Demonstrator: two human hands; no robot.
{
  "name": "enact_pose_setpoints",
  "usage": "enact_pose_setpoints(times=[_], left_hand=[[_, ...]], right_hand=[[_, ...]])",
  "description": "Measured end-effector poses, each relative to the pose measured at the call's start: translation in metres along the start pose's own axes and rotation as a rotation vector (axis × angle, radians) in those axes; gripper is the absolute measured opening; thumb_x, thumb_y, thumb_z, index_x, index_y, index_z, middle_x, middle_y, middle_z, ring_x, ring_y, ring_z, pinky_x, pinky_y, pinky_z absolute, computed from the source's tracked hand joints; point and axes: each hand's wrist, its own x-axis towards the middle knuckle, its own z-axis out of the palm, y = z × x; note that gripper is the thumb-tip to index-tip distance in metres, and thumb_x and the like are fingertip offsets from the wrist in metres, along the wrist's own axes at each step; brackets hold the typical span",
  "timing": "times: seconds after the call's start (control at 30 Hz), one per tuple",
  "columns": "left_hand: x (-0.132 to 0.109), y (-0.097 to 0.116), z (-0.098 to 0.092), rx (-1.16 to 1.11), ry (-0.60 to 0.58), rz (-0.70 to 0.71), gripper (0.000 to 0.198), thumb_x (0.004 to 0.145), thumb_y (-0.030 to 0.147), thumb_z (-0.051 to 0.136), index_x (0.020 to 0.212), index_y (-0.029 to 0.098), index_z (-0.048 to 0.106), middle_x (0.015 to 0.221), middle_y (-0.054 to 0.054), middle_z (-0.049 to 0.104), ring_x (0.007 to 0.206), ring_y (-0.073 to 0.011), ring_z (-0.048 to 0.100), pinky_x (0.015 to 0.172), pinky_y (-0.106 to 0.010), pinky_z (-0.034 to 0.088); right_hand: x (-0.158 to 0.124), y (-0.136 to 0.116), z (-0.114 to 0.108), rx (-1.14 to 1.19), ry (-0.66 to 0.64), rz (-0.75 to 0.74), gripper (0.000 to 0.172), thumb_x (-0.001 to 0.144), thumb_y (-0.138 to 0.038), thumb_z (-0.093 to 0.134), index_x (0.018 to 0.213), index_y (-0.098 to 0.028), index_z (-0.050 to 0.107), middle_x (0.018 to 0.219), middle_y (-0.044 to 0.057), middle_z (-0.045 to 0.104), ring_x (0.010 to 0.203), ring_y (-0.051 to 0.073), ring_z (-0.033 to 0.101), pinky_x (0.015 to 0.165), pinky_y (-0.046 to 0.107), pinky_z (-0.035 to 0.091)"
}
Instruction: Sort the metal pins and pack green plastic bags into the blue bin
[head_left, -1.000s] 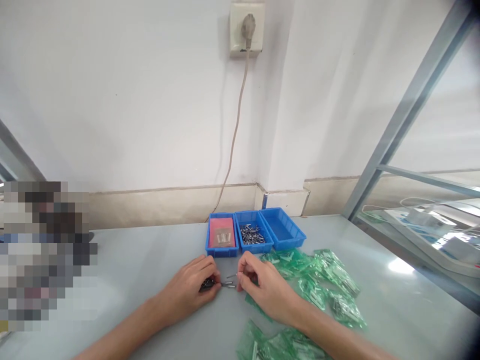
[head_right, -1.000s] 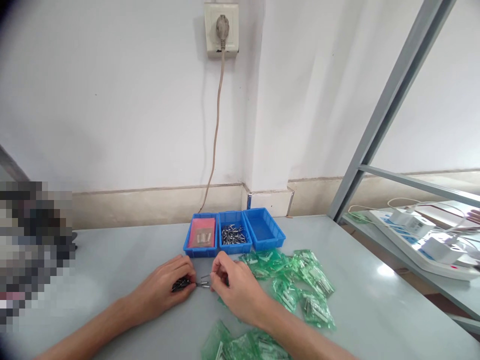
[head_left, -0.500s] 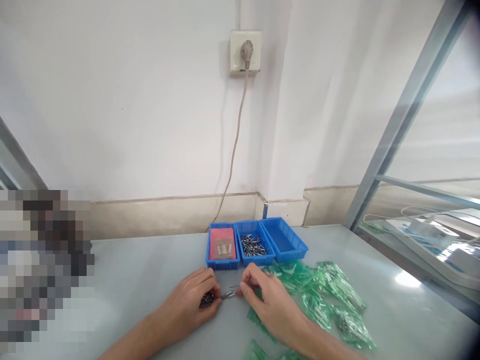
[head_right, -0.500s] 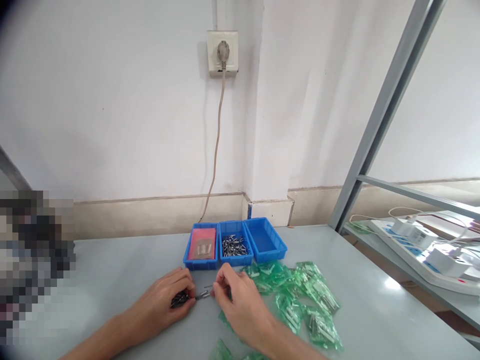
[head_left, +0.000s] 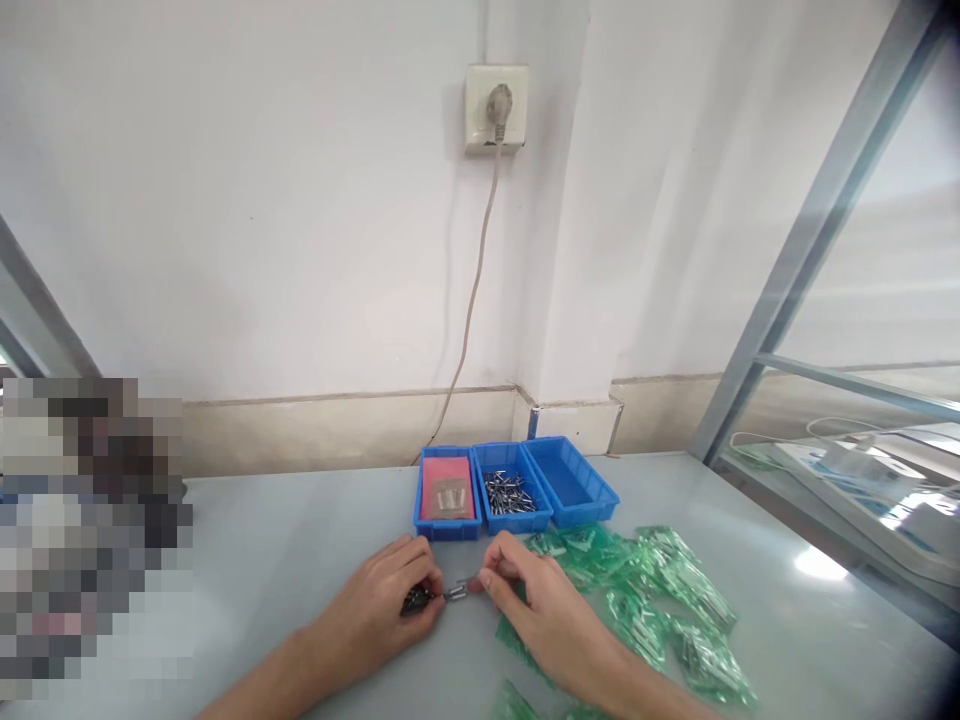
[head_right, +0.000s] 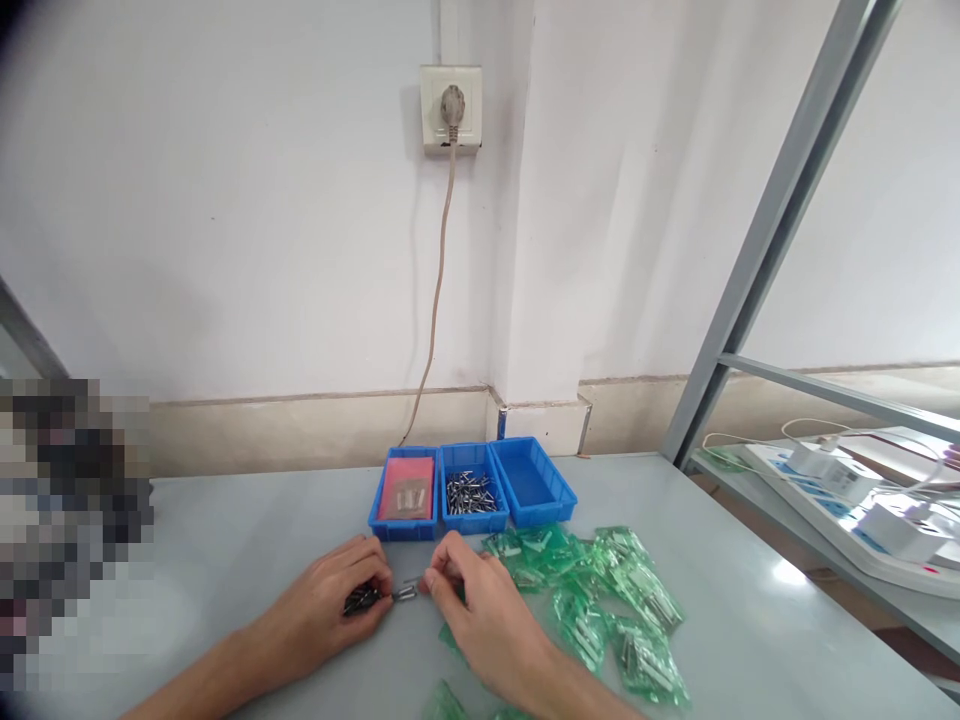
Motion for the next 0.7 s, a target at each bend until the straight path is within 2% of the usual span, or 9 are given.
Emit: enact_pose_setpoints(times=[0.07,0.2,0.3,0.37,0.47,0.6,0.7], left_hand=[[0.0001,0.0001,-0.0001,0.001,0.000,-0.004,0.012,0.092,0.010,0.062,0.093,0.022,0.060,0.093,-0.002,0.065,0.088,-0.0188,0.062,0.076,-0.029,0.047],[0.0000,-0.0004,0.0001,-0.003,-0.003,-0.006,0.012,0.093,0.010,0.062,0.093,0.022,0.060,0.094,-0.002,0.065,0.089,-0.0189,0.062,0.077,-0.029,0.047],[-0.0003,-0.0011,0.0010,-0.004,0.003,-0.005,0.013,0.092,0.010,0.063,0.093,0.022,0.060,0.093,-0.001,0.065,0.089,-0.0186,0.062,0.077,-0.029,0.047],[-0.0008,-0.0014,0.0015,-0.002,0.009,-0.002,0.013,0.092,0.009,0.063,0.093,0.022,0.060,0.093,-0.001,0.065,0.088,-0.0184,0.062,0.076,-0.028,0.047],[-0.0014,-0.0016,0.0017,-0.004,0.010,0.007,0.014,0.092,0.009,0.064,0.094,0.022,0.061,0.093,-0.001,0.065,0.088,-0.0184,0.063,0.076,-0.028,0.047],[-0.0012,-0.0017,0.0014,-0.003,0.009,0.005,0.013,0.093,0.010,0.062,0.093,0.023,0.061,0.093,-0.002,0.065,0.087,-0.0185,0.063,0.076,-0.028,0.047],[-0.0004,-0.0015,0.0008,-0.010,0.004,0.005,0.011,0.094,0.011,0.061,0.093,0.023,0.061,0.093,-0.002,0.065,0.087,-0.0188,0.063,0.076,-0.029,0.047]], right_hand=[[-0.0011,-0.0003,0.0009,-0.004,-0.043,-0.008,0.020,0.109,-0.038,0.050,0.097,-0.025,0.061,0.086,-0.001,0.073,0.084,0.021,0.064,0.074,0.030,0.043],[-0.0015,0.0011,0.0016,0.003,-0.009,-0.005,0.024,0.109,-0.039,0.050,0.094,-0.024,0.060,0.082,-0.001,0.070,0.079,0.020,0.062,0.070,0.030,0.041],[-0.0013,0.0015,0.0014,0.057,-0.051,-0.007,0.025,0.110,-0.041,0.050,0.096,-0.024,0.061,0.079,-0.002,0.069,0.076,0.019,0.062,0.068,0.029,0.041],[-0.0016,0.0007,0.0014,0.049,-0.072,-0.002,0.024,0.110,-0.041,0.050,0.098,-0.024,0.063,0.081,-0.001,0.069,0.079,0.020,0.062,0.070,0.029,0.042],[-0.0024,-0.0004,0.0021,-0.025,-0.023,0.024,0.023,0.109,-0.040,0.052,0.096,-0.024,0.063,0.087,0.000,0.071,0.089,0.023,0.062,0.079,0.031,0.043],[-0.0032,-0.0002,0.0040,-0.030,-0.050,0.015,0.022,0.109,-0.039,0.051,0.097,-0.025,0.063,0.090,0.001,0.073,0.092,0.024,0.062,0.080,0.032,0.043],[-0.0037,-0.0009,0.0045,-0.043,-0.018,0.034,0.020,0.108,-0.037,0.052,0.096,-0.025,0.063,0.092,0.001,0.075,0.096,0.025,0.063,0.084,0.034,0.044]])
